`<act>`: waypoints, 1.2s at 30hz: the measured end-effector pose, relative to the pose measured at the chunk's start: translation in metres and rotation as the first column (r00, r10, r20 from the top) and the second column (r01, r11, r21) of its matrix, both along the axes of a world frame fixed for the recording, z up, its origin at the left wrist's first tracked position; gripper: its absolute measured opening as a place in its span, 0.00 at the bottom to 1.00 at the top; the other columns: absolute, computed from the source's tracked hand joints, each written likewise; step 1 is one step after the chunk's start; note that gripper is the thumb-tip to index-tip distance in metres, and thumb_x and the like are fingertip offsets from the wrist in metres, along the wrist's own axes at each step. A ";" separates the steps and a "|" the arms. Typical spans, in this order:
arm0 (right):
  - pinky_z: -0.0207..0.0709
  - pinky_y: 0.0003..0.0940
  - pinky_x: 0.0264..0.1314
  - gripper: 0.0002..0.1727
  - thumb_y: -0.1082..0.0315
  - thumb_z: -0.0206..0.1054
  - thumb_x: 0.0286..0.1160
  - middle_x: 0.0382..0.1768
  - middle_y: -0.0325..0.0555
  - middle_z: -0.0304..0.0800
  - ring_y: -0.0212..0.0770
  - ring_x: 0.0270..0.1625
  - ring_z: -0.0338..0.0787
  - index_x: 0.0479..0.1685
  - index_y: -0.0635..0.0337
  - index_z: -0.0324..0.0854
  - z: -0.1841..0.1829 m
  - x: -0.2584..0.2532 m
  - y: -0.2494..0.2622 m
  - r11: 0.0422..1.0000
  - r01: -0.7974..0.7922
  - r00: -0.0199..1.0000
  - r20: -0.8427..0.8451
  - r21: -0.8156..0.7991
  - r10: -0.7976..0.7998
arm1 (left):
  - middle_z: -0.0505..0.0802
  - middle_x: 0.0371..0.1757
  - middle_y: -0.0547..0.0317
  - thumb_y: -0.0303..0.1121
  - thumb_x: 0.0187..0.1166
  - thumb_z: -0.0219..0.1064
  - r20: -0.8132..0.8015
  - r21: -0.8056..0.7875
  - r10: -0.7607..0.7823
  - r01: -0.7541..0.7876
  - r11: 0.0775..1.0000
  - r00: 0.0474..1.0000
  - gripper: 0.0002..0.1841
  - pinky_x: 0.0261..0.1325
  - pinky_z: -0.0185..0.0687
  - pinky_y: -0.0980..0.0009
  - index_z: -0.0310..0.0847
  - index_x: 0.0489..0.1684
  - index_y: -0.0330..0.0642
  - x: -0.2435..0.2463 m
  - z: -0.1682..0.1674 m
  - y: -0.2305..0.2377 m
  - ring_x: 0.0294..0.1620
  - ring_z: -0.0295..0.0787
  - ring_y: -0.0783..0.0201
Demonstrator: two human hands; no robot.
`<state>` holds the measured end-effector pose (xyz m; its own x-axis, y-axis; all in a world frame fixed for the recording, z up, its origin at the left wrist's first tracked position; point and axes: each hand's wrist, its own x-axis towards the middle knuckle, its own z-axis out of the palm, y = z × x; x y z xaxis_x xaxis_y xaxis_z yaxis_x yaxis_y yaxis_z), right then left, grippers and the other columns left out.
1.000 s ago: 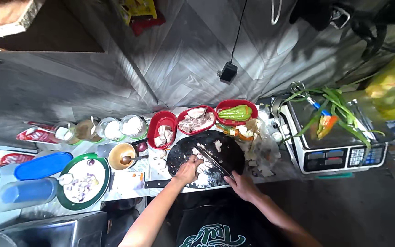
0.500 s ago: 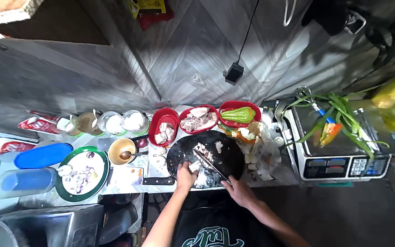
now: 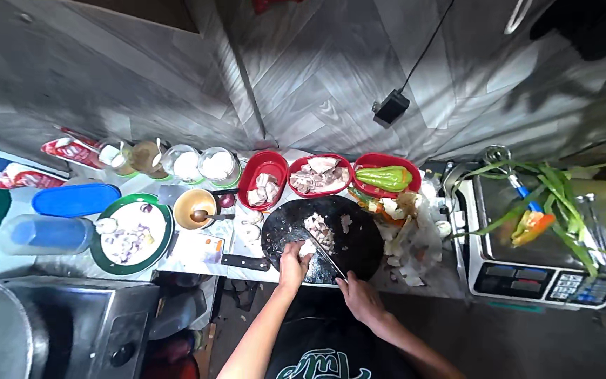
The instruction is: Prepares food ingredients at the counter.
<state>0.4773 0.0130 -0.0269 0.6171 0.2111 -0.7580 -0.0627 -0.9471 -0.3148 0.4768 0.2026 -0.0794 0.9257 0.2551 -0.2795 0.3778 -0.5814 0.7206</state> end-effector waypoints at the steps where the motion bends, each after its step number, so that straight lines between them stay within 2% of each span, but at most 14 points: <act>1: 0.81 0.58 0.66 0.33 0.47 0.43 0.96 0.54 0.68 0.90 0.64 0.62 0.91 0.75 0.70 0.69 -0.002 -0.001 0.003 1.000 0.005 1.000 -0.008 -0.017 -0.005 | 0.87 0.66 0.34 0.33 0.78 0.72 -0.001 0.006 -0.010 0.010 1.000 1.000 0.22 0.68 0.83 0.57 0.83 0.68 0.30 0.000 0.000 0.001 0.58 0.90 0.46; 6: 0.79 0.59 0.69 0.33 0.46 0.44 0.96 0.57 0.70 0.88 0.64 0.65 0.89 0.74 0.72 0.70 -0.004 0.023 0.007 1.000 0.019 0.999 -0.051 0.012 -0.018 | 0.88 0.65 0.34 0.33 0.77 0.72 0.000 0.011 -0.027 0.027 1.000 1.000 0.22 0.69 0.82 0.57 0.84 0.67 0.30 0.002 -0.002 0.003 0.60 0.90 0.46; 9: 0.79 0.59 0.67 0.33 0.45 0.45 0.96 0.54 0.69 0.88 0.64 0.63 0.90 0.71 0.71 0.72 0.001 0.024 0.007 1.000 0.004 1.000 -0.026 0.031 -0.003 | 0.86 0.67 0.32 0.34 0.74 0.75 0.016 -0.027 0.007 -0.006 1.000 1.000 0.26 0.68 0.83 0.58 0.80 0.70 0.29 -0.003 -0.003 0.005 0.60 0.89 0.47; 13: 0.81 0.58 0.64 0.32 0.46 0.45 0.96 0.49 0.67 0.90 0.64 0.58 0.92 0.70 0.71 0.72 0.010 0.003 0.004 0.999 -0.036 0.999 -0.005 0.006 0.036 | 0.88 0.62 0.32 0.34 0.75 0.74 0.096 -0.045 0.048 -0.044 0.998 0.994 0.23 0.56 0.88 0.61 0.83 0.65 0.28 -0.011 -0.010 0.003 0.47 0.92 0.51; 18: 0.81 0.57 0.66 0.31 0.48 0.43 0.97 0.55 0.67 0.90 0.64 0.62 0.92 0.76 0.70 0.68 -0.004 -0.001 0.019 0.994 -0.049 0.998 -0.031 -0.094 0.046 | 0.88 0.64 0.34 0.30 0.78 0.70 -0.015 -0.008 -0.013 0.013 1.000 1.000 0.20 0.63 0.84 0.58 0.83 0.65 0.29 -0.003 -0.001 0.004 0.53 0.91 0.48; 22: 0.79 0.59 0.69 0.33 0.46 0.45 0.96 0.58 0.69 0.88 0.64 0.66 0.89 0.74 0.71 0.70 -0.003 0.025 0.021 1.000 -0.028 0.998 -0.058 0.000 0.028 | 0.87 0.65 0.34 0.30 0.77 0.71 -0.019 -0.015 -0.030 0.029 0.999 0.999 0.21 0.64 0.84 0.59 0.83 0.66 0.28 -0.001 -0.001 0.005 0.55 0.91 0.48; 24: 0.79 0.59 0.68 0.33 0.45 0.45 0.96 0.55 0.69 0.88 0.64 0.64 0.89 0.71 0.71 0.72 0.001 0.027 0.018 0.999 -0.025 0.999 -0.031 0.031 0.026 | 0.84 0.68 0.32 0.32 0.74 0.74 0.014 -0.056 0.044 -0.043 0.997 0.999 0.24 0.61 0.86 0.63 0.81 0.67 0.29 -0.005 -0.003 0.005 0.53 0.91 0.51; 25: 0.79 0.58 0.67 0.33 0.46 0.45 0.96 0.53 0.68 0.88 0.64 0.62 0.90 0.70 0.72 0.72 0.004 0.023 0.017 0.999 -0.016 1.000 -0.015 0.041 0.016 | 0.83 0.68 0.32 0.32 0.72 0.76 0.035 -0.079 0.089 -0.086 0.993 0.995 0.26 0.56 0.87 0.66 0.81 0.68 0.29 -0.009 -0.004 0.005 0.50 0.91 0.54; 28: 0.80 0.56 0.65 0.32 0.46 0.45 0.96 0.51 0.67 0.89 0.62 0.60 0.91 0.68 0.72 0.72 0.012 0.008 0.013 0.999 -0.020 1.000 -0.003 0.034 0.020 | 0.85 0.63 0.32 0.31 0.72 0.76 0.084 -0.130 0.156 -0.145 0.981 0.984 0.24 0.49 0.88 0.70 0.82 0.64 0.27 -0.018 -0.009 0.002 0.42 0.91 0.59; 36: 0.80 0.57 0.67 0.32 0.48 0.44 0.97 0.56 0.68 0.89 0.63 0.64 0.91 0.77 0.71 0.67 -0.006 0.004 0.022 0.994 -0.078 0.995 -0.067 -0.076 0.073 | 0.90 0.57 0.36 0.30 0.73 0.74 0.003 -0.095 0.085 -0.084 0.992 0.996 0.21 0.56 0.85 0.64 0.84 0.62 0.26 -0.009 -0.007 0.007 0.45 0.90 0.55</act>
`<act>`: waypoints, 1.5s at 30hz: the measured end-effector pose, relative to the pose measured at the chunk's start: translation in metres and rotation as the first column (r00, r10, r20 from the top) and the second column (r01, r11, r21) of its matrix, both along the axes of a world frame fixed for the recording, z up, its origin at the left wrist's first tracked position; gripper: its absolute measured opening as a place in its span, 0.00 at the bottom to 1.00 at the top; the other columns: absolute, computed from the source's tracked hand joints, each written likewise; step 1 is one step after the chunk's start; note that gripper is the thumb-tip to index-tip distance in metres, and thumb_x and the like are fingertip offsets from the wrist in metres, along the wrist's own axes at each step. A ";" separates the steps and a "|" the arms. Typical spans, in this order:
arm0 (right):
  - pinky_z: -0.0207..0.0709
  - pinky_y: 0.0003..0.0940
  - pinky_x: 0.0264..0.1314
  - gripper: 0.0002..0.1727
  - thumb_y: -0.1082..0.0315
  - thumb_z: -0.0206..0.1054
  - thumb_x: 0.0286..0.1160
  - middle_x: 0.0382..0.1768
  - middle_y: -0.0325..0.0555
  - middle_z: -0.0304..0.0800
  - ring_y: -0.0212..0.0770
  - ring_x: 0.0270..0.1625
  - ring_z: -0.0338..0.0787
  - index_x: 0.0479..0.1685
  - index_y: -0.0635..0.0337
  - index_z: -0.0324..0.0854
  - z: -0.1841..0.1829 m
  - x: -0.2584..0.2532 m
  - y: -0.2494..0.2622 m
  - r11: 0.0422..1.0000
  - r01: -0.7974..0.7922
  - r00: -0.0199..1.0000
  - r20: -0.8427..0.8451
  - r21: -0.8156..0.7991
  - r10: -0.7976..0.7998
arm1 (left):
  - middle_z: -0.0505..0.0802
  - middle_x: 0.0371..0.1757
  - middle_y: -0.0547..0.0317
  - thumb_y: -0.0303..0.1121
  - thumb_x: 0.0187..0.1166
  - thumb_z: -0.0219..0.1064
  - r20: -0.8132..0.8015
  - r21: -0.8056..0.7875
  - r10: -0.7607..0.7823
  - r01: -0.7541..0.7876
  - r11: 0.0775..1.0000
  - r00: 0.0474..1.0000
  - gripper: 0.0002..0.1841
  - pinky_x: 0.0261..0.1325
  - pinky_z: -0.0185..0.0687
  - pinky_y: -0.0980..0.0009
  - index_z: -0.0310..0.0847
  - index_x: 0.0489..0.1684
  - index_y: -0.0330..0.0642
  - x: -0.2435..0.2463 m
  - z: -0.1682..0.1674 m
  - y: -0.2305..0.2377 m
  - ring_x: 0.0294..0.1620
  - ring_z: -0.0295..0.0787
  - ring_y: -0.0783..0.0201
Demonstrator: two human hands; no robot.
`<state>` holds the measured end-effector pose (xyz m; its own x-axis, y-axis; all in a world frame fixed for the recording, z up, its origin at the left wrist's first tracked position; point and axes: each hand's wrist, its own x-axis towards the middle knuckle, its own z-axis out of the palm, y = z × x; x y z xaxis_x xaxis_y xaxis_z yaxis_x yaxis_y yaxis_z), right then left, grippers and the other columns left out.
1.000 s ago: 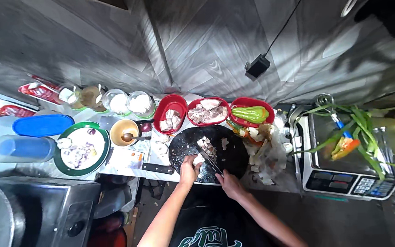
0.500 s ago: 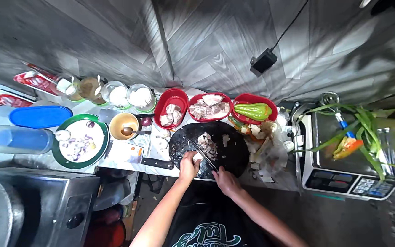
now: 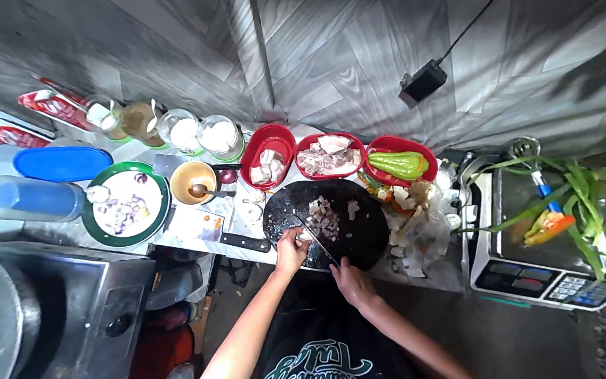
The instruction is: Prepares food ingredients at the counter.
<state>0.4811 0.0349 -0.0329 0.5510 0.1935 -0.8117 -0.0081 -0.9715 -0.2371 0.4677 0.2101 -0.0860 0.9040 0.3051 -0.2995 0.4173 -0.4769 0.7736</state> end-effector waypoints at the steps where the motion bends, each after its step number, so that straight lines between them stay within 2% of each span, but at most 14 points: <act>1: 0.80 0.57 0.68 0.32 0.48 0.45 0.97 0.56 0.68 0.89 0.64 0.65 0.90 0.76 0.71 0.67 -0.002 0.005 0.000 1.000 0.008 1.000 0.000 0.021 -0.008 | 0.90 0.57 0.36 0.30 0.73 0.74 -0.003 0.000 -0.009 0.009 1.000 1.000 0.21 0.57 0.85 0.64 0.84 0.62 0.26 0.002 0.000 0.001 0.46 0.90 0.55; 5: 0.79 0.58 0.66 0.32 0.45 0.46 0.95 0.52 0.68 0.88 0.63 0.61 0.90 0.70 0.71 0.72 -0.003 0.014 -0.008 0.991 0.040 0.999 0.006 0.130 -0.041 | 0.87 0.62 0.36 0.29 0.72 0.76 -0.015 -0.072 0.010 -0.011 0.997 1.000 0.25 0.55 0.87 0.68 0.80 0.67 0.27 -0.001 0.003 0.002 0.45 0.91 0.59; 8: 0.80 0.58 0.65 0.33 0.45 0.45 0.96 0.51 0.68 0.89 0.64 0.60 0.91 0.70 0.72 0.72 0.008 0.002 -0.012 0.990 0.034 0.999 0.036 0.138 -0.040 | 0.85 0.64 0.33 0.27 0.73 0.75 0.047 -0.151 0.104 -0.096 0.984 0.993 0.25 0.53 0.89 0.69 0.78 0.69 0.25 -0.013 -0.002 -0.001 0.46 0.92 0.59; 12: 0.81 0.58 0.63 0.33 0.45 0.44 0.96 0.50 0.66 0.90 0.63 0.58 0.92 0.71 0.70 0.71 0.012 -0.009 -0.011 0.996 -0.023 0.999 0.035 0.092 0.019 | 0.89 0.58 0.33 0.26 0.76 0.71 0.083 -0.145 0.169 -0.156 0.977 0.982 0.21 0.53 0.87 0.68 0.80 0.65 0.23 -0.018 -0.007 -0.006 0.45 0.92 0.59; 18: 0.82 0.58 0.65 0.32 0.48 0.43 0.97 0.55 0.67 0.90 0.64 0.62 0.92 0.76 0.69 0.67 0.001 -0.011 0.005 0.998 -0.042 0.999 0.024 -0.039 0.043 | 0.90 0.56 0.36 0.27 0.76 0.71 -0.001 -0.087 0.126 -0.125 0.988 0.992 0.19 0.54 0.87 0.66 0.83 0.62 0.25 -0.009 0.000 -0.001 0.43 0.91 0.58; 21: 0.79 0.58 0.68 0.32 0.47 0.45 0.96 0.57 0.68 0.88 0.64 0.65 0.90 0.74 0.71 0.69 -0.004 0.003 0.001 0.999 -0.003 1.000 -0.021 0.050 0.004 | 0.91 0.57 0.39 0.28 0.76 0.72 -0.025 -0.083 0.110 -0.112 0.990 0.994 0.19 0.55 0.86 0.67 0.83 0.63 0.27 -0.007 0.001 0.000 0.43 0.91 0.60; 24: 0.78 0.59 0.67 0.33 0.45 0.47 0.95 0.53 0.70 0.87 0.64 0.62 0.89 0.69 0.73 0.72 -0.005 0.009 -0.012 0.987 0.037 0.999 -0.039 0.156 -0.031 | 0.90 0.59 0.38 0.28 0.77 0.72 -0.010 -0.144 0.130 -0.130 0.981 0.991 0.20 0.58 0.86 0.66 0.82 0.65 0.28 -0.010 -0.001 0.000 0.48 0.92 0.59; 29: 0.80 0.57 0.64 0.33 0.45 0.46 0.95 0.50 0.68 0.89 0.64 0.59 0.91 0.69 0.72 0.72 0.011 -0.003 -0.014 0.993 0.011 0.999 0.030 0.121 -0.015 | 0.93 0.53 0.39 0.26 0.76 0.72 0.050 -0.166 0.210 -0.199 0.966 0.976 0.16 0.56 0.87 0.66 0.85 0.59 0.26 -0.018 -0.005 -0.005 0.45 0.94 0.60; 33: 0.80 0.57 0.65 0.34 0.44 0.45 0.95 0.51 0.67 0.90 0.63 0.61 0.91 0.70 0.70 0.72 0.011 -0.003 -0.007 0.995 -0.052 0.998 0.026 0.090 0.050 | 0.95 0.47 0.42 0.26 0.75 0.73 0.043 -0.143 0.247 -0.239 0.960 0.968 0.15 0.54 0.87 0.67 0.86 0.55 0.26 -0.016 -0.005 -0.007 0.43 0.94 0.62; 39: 0.81 0.59 0.66 0.33 0.46 0.45 0.96 0.55 0.68 0.90 0.64 0.63 0.91 0.76 0.70 0.68 0.001 -0.010 0.003 0.999 -0.029 1.000 0.001 0.023 0.029 | 0.96 0.42 0.45 0.27 0.78 0.70 -0.066 -0.076 0.152 -0.156 0.985 0.986 0.14 0.55 0.86 0.61 0.87 0.56 0.28 -0.010 0.004 -0.002 0.42 0.94 0.58; 42: 0.81 0.59 0.66 0.32 0.47 0.44 0.96 0.56 0.68 0.89 0.64 0.63 0.91 0.75 0.70 0.68 -0.005 0.000 0.011 0.998 -0.056 0.998 0.018 0.028 0.056 | 0.94 0.45 0.44 0.28 0.77 0.70 -0.088 -0.082 0.152 -0.159 0.984 0.985 0.15 0.57 0.86 0.60 0.85 0.57 0.28 -0.007 0.004 -0.001 0.44 0.93 0.57; 45: 0.79 0.60 0.67 0.32 0.46 0.46 0.95 0.55 0.68 0.89 0.64 0.64 0.90 0.72 0.71 0.71 -0.005 0.015 0.006 0.994 -0.024 1.000 -0.016 0.103 0.026 | 0.90 0.55 0.39 0.26 0.72 0.75 -0.066 -0.119 0.230 -0.237 0.964 0.971 0.27 0.54 0.88 0.61 0.74 0.69 0.25 -0.003 0.004 -0.002 0.45 0.92 0.56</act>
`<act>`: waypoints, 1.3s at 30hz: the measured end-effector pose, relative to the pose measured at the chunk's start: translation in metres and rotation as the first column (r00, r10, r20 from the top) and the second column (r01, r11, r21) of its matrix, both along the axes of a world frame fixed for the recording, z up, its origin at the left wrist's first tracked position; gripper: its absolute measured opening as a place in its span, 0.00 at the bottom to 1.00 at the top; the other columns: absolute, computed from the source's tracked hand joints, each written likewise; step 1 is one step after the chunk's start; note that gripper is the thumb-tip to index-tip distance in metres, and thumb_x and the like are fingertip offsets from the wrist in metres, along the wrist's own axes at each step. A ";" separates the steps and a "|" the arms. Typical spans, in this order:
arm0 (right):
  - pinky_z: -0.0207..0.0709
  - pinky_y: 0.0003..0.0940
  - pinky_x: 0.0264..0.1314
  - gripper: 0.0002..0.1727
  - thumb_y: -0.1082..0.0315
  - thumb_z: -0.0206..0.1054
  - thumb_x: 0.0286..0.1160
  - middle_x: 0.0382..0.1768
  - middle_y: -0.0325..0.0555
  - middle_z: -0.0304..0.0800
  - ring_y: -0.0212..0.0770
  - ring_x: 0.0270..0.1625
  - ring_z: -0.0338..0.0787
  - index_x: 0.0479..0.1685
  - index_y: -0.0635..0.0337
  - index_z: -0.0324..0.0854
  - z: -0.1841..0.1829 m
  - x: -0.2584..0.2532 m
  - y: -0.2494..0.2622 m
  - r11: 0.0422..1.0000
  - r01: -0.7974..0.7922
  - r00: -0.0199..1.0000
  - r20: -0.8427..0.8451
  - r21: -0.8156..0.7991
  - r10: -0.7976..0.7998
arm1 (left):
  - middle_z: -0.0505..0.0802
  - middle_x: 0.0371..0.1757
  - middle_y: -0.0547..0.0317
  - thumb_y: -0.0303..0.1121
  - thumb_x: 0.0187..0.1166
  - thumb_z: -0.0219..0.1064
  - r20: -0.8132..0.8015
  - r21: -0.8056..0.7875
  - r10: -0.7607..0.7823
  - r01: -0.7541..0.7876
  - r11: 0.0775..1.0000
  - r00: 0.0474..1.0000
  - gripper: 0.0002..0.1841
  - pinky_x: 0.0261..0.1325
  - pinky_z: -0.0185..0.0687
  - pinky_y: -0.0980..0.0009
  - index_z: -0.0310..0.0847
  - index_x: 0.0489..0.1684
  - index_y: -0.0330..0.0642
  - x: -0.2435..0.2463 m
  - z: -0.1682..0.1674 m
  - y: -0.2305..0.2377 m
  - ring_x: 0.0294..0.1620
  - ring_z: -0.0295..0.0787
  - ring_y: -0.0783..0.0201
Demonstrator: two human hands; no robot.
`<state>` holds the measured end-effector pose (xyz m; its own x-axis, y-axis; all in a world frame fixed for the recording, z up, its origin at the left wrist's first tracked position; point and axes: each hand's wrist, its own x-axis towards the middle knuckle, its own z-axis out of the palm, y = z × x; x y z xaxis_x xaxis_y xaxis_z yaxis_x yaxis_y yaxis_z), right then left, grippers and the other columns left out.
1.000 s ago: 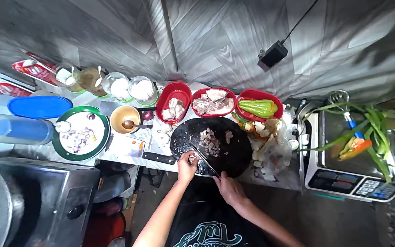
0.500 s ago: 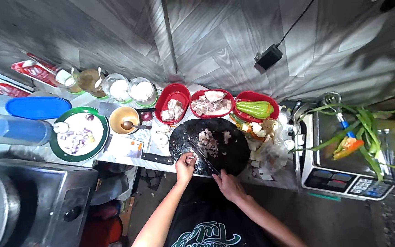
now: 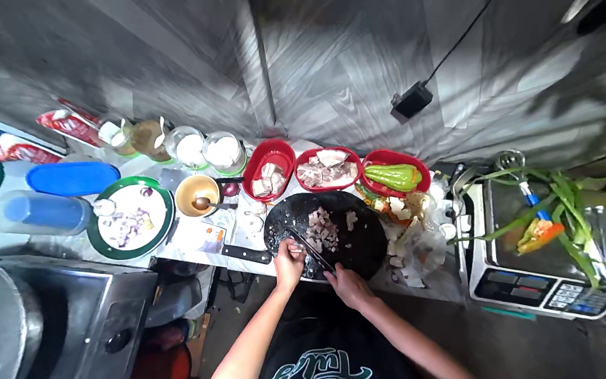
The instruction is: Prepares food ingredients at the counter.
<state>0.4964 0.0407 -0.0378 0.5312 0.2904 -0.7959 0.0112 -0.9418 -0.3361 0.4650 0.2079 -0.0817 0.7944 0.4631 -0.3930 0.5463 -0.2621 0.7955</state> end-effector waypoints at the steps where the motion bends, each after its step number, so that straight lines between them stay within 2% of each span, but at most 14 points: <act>1: 0.79 0.60 0.67 0.33 0.45 0.47 0.95 0.54 0.68 0.88 0.64 0.63 0.90 0.70 0.71 0.73 0.001 0.000 -0.006 1.000 0.020 1.000 -0.008 0.022 -0.020 | 0.88 0.59 0.37 0.25 0.71 0.77 -0.002 -0.007 0.018 -0.018 1.000 1.000 0.32 0.53 0.89 0.62 0.70 0.74 0.25 0.001 0.000 0.000 0.44 0.92 0.56; 3: 0.79 0.59 0.65 0.33 0.45 0.48 0.95 0.51 0.68 0.88 0.63 0.60 0.90 0.67 0.72 0.74 0.005 0.001 -0.018 0.996 0.064 0.998 -0.004 0.057 -0.064 | 0.85 0.66 0.35 0.28 0.71 0.78 -0.041 -0.004 -0.002 0.002 1.000 0.999 0.36 0.56 0.87 0.63 0.68 0.80 0.26 0.008 0.002 0.002 0.48 0.91 0.55; 6: 0.79 0.58 0.65 0.33 0.45 0.49 0.94 0.49 0.69 0.89 0.64 0.58 0.91 0.67 0.72 0.74 0.017 0.003 -0.031 0.996 0.077 0.996 0.047 0.053 -0.079 | 0.88 0.65 0.35 0.31 0.76 0.74 -0.077 -0.041 -0.112 0.109 0.993 0.991 0.26 0.67 0.82 0.58 0.78 0.72 0.28 0.023 0.007 0.004 0.57 0.90 0.51; 8: 0.80 0.58 0.63 0.32 0.45 0.50 0.94 0.47 0.68 0.89 0.64 0.56 0.91 0.67 0.71 0.74 0.022 0.006 -0.037 0.997 0.068 0.993 0.096 0.046 -0.073 | 0.91 0.62 0.38 0.31 0.80 0.70 -0.051 -0.074 -0.128 0.124 0.990 0.990 0.21 0.69 0.81 0.59 0.81 0.69 0.29 0.031 0.012 0.002 0.59 0.91 0.52; 10: 0.81 0.60 0.62 0.33 0.44 0.50 0.94 0.46 0.68 0.90 0.66 0.56 0.92 0.68 0.70 0.75 0.030 0.010 -0.041 0.999 0.044 0.986 0.160 0.018 -0.047 | 0.92 0.57 0.37 0.29 0.82 0.67 0.058 0.009 -0.054 0.054 0.999 0.997 0.18 0.66 0.83 0.58 0.82 0.66 0.27 0.033 0.013 -0.003 0.54 0.92 0.52; 12: 0.80 0.61 0.61 0.33 0.44 0.51 0.93 0.45 0.68 0.91 0.67 0.55 0.92 0.68 0.70 0.76 0.036 0.014 -0.044 1.000 0.022 0.975 0.222 -0.002 -0.021 | 0.93 0.48 0.37 0.28 0.81 0.68 0.236 0.084 0.005 -0.025 0.996 0.972 0.16 0.56 0.86 0.61 0.85 0.59 0.25 0.032 0.010 -0.008 0.44 0.92 0.55; 16: 0.81 0.63 0.60 0.35 0.40 0.48 0.93 0.45 0.68 0.92 0.68 0.55 0.93 0.67 0.67 0.77 0.038 0.012 -0.049 1.000 0.001 0.970 0.245 -0.023 0.005 | 0.94 0.45 0.40 0.26 0.77 0.71 0.360 0.004 -0.015 0.014 1.000 0.933 0.14 0.51 0.89 0.70 0.86 0.55 0.24 0.031 0.005 -0.016 0.40 0.93 0.63; 20: 0.81 0.63 0.58 0.35 0.40 0.47 0.93 0.43 0.67 0.90 0.67 0.53 0.92 0.65 0.68 0.77 0.042 0.011 -0.049 0.998 0.024 0.985 0.170 0.060 -0.034 | 0.93 0.50 0.35 0.26 0.76 0.71 0.324 0.073 -0.035 0.012 0.997 0.945 0.14 0.59 0.86 0.58 0.87 0.54 0.24 0.035 -0.009 -0.018 0.48 0.92 0.51; 26: 0.81 0.62 0.58 0.34 0.41 0.49 0.93 0.41 0.68 0.90 0.67 0.52 0.92 0.66 0.69 0.77 0.043 0.011 -0.057 0.995 0.072 0.981 0.176 0.064 -0.082 | 0.92 0.50 0.34 0.23 0.81 0.64 0.416 0.138 0.066 -0.135 0.981 0.907 0.12 0.60 0.84 0.59 0.86 0.54 0.22 0.033 -0.007 -0.018 0.50 0.91 0.51; 28: 0.81 0.62 0.56 0.34 0.41 0.50 0.92 0.41 0.66 0.91 0.67 0.51 0.93 0.65 0.68 0.79 0.044 0.010 -0.062 0.998 0.052 0.963 0.262 0.042 -0.061 | 0.92 0.50 0.32 0.23 0.75 0.66 0.558 0.292 -0.071 -0.116 0.949 0.827 0.11 0.66 0.82 0.54 0.88 0.46 0.22 0.031 0.000 -0.016 0.55 0.90 0.43; 30: 0.83 0.62 0.49 0.30 0.44 0.56 0.89 0.37 0.65 0.93 0.67 0.45 0.95 0.57 0.67 0.84 0.037 0.003 -0.069 0.998 0.009 0.882 0.470 0.057 -0.035 | 0.95 0.47 0.40 0.29 0.73 0.67 0.606 0.447 -0.283 -0.025 0.894 0.744 0.10 0.65 0.80 0.49 0.93 0.39 0.31 0.032 0.005 -0.012 0.54 0.90 0.41; 33: 0.87 0.59 0.43 0.20 0.54 0.69 0.80 0.34 0.65 0.92 0.68 0.42 0.95 0.45 0.68 0.88 0.027 -0.004 -0.076 0.995 -0.062 0.679 0.734 0.076 -0.014 | 0.98 0.45 0.54 0.36 0.71 0.69 0.514 0.542 -0.487 0.173 0.823 0.707 0.10 0.61 0.78 0.44 0.97 0.36 0.43 0.037 0.005 -0.005 0.55 0.92 0.45; 35: 0.87 0.56 0.37 0.16 0.58 0.76 0.71 0.29 0.62 0.91 0.65 0.37 0.95 0.39 0.67 0.89 0.019 -0.004 -0.080 0.989 -0.136 0.533 0.846 0.060 0.022 | 0.98 0.45 0.53 0.37 0.68 0.73 0.425 0.536 -0.545 0.283 0.795 0.723 0.10 0.61 0.78 0.40 0.97 0.38 0.43 0.040 0.007 0.000 0.55 0.92 0.43; 39: 0.87 0.53 0.33 0.14 0.62 0.78 0.65 0.26 0.60 0.89 0.64 0.33 0.94 0.37 0.66 0.90 0.013 -0.005 -0.089 0.979 -0.198 0.426 0.904 0.049 0.041 | 0.97 0.45 0.45 0.45 0.65 0.80 0.265 0.460 -0.596 0.444 0.769 0.758 0.18 0.63 0.76 0.36 0.96 0.40 0.38 0.051 0.018 0.004 0.54 0.92 0.39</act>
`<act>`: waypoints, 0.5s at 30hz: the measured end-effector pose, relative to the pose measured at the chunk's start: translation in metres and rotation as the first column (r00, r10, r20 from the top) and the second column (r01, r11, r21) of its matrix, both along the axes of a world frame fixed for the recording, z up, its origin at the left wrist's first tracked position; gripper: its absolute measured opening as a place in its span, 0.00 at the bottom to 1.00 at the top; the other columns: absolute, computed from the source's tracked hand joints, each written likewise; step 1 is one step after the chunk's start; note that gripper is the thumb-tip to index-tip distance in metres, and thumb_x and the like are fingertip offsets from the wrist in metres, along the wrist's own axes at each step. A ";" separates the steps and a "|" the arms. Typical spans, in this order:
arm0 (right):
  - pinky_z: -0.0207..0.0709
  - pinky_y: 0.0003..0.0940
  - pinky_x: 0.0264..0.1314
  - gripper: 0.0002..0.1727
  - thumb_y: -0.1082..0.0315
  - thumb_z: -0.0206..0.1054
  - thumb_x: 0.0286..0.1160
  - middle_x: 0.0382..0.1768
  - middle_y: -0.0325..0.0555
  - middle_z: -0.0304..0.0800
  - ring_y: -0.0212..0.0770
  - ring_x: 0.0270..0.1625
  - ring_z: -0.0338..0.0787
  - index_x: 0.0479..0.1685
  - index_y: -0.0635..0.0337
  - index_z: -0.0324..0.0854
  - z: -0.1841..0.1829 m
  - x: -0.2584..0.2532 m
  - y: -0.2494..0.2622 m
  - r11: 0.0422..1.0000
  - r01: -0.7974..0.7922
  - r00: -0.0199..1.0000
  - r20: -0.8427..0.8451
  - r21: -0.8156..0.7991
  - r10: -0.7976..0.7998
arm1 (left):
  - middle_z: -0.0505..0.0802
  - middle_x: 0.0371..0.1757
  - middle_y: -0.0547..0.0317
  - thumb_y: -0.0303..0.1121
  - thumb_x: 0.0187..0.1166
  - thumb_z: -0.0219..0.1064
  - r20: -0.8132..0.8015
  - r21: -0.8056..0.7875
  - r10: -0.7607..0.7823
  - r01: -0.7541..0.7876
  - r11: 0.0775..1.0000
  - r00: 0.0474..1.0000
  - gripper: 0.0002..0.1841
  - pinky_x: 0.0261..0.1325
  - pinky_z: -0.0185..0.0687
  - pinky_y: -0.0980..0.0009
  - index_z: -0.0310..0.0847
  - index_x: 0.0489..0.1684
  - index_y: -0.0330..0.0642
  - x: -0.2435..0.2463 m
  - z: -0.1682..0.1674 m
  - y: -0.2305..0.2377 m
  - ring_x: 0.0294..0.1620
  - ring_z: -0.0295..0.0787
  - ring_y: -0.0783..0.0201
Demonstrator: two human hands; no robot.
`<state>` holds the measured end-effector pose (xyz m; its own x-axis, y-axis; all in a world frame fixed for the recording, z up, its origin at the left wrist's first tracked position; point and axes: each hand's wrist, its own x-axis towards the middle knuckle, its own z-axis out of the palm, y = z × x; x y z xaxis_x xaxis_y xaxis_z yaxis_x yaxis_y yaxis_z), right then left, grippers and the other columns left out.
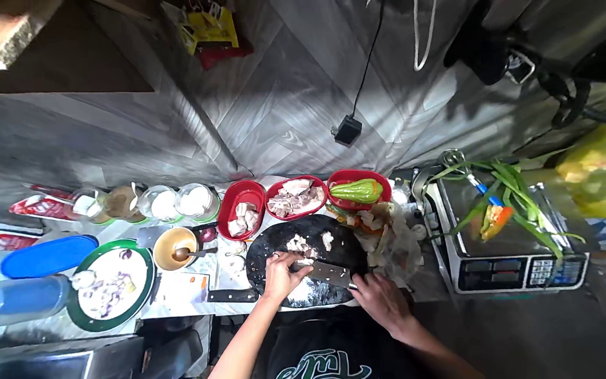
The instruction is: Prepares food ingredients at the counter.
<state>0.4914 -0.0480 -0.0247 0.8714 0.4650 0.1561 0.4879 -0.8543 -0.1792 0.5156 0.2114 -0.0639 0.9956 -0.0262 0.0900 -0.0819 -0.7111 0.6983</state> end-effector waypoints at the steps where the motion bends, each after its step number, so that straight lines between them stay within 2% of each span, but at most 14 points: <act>1: 0.87 0.53 0.32 0.14 0.62 0.78 0.65 0.25 0.60 0.89 0.63 0.32 0.94 0.37 0.66 0.90 -0.001 0.000 -0.001 1.000 -0.008 1.000 0.010 0.002 0.008 | 0.97 0.45 0.44 0.45 0.65 0.81 -0.035 0.001 -0.005 0.005 1.000 0.999 0.18 0.64 0.76 0.36 0.95 0.40 0.37 0.004 0.002 0.000 0.54 0.92 0.39; 5: 0.87 0.51 0.32 0.14 0.60 0.77 0.65 0.24 0.58 0.88 0.61 0.31 0.94 0.36 0.65 0.91 -0.003 0.001 -0.009 0.999 -0.033 0.999 0.029 0.005 0.033 | 0.96 0.50 0.40 0.38 0.75 0.73 -0.195 0.061 0.005 0.007 0.998 0.981 0.15 0.69 0.75 0.40 0.94 0.47 0.34 0.025 0.006 0.001 0.58 0.91 0.39; 9: 0.87 0.50 0.31 0.16 0.57 0.77 0.64 0.23 0.57 0.88 0.60 0.30 0.94 0.33 0.64 0.90 -0.003 -0.002 -0.017 0.999 -0.029 0.999 0.025 0.038 0.028 | 0.95 0.53 0.40 0.34 0.79 0.68 -0.195 0.063 0.048 -0.036 0.997 0.980 0.13 0.72 0.75 0.44 0.93 0.49 0.33 0.037 0.010 -0.002 0.61 0.89 0.39; 11: 0.86 0.50 0.30 0.17 0.55 0.76 0.64 0.23 0.56 0.88 0.59 0.29 0.93 0.32 0.64 0.90 -0.006 -0.002 -0.022 0.998 -0.029 0.999 0.021 0.048 0.028 | 0.95 0.54 0.38 0.30 0.80 0.66 -0.219 0.069 0.008 0.008 0.998 0.976 0.13 0.73 0.75 0.45 0.92 0.51 0.32 0.045 0.017 -0.010 0.63 0.89 0.39; 13: 0.86 0.49 0.29 0.18 0.53 0.75 0.64 0.22 0.55 0.88 0.58 0.29 0.94 0.31 0.63 0.91 -0.012 -0.004 -0.027 0.997 -0.038 0.999 0.038 0.061 0.036 | 0.93 0.59 0.38 0.31 0.81 0.65 -0.281 0.088 -0.068 0.097 0.991 0.957 0.15 0.77 0.73 0.47 0.90 0.58 0.32 0.058 0.023 -0.024 0.67 0.87 0.40; 15: 0.86 0.49 0.29 0.19 0.52 0.74 0.64 0.23 0.54 0.88 0.58 0.30 0.94 0.31 0.62 0.90 -0.015 -0.006 -0.032 0.996 -0.049 0.999 0.021 0.076 0.048 | 0.89 0.68 0.40 0.37 0.82 0.67 -0.380 0.135 -0.140 0.205 0.969 0.914 0.22 0.82 0.67 0.48 0.84 0.71 0.36 0.076 0.026 -0.041 0.75 0.81 0.41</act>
<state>0.4851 -0.0796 -0.0392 0.8445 0.4929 0.2093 0.5326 -0.8137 -0.2330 0.5919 0.1704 -0.0384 0.9362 -0.1834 -0.2999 0.0234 -0.8187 0.5737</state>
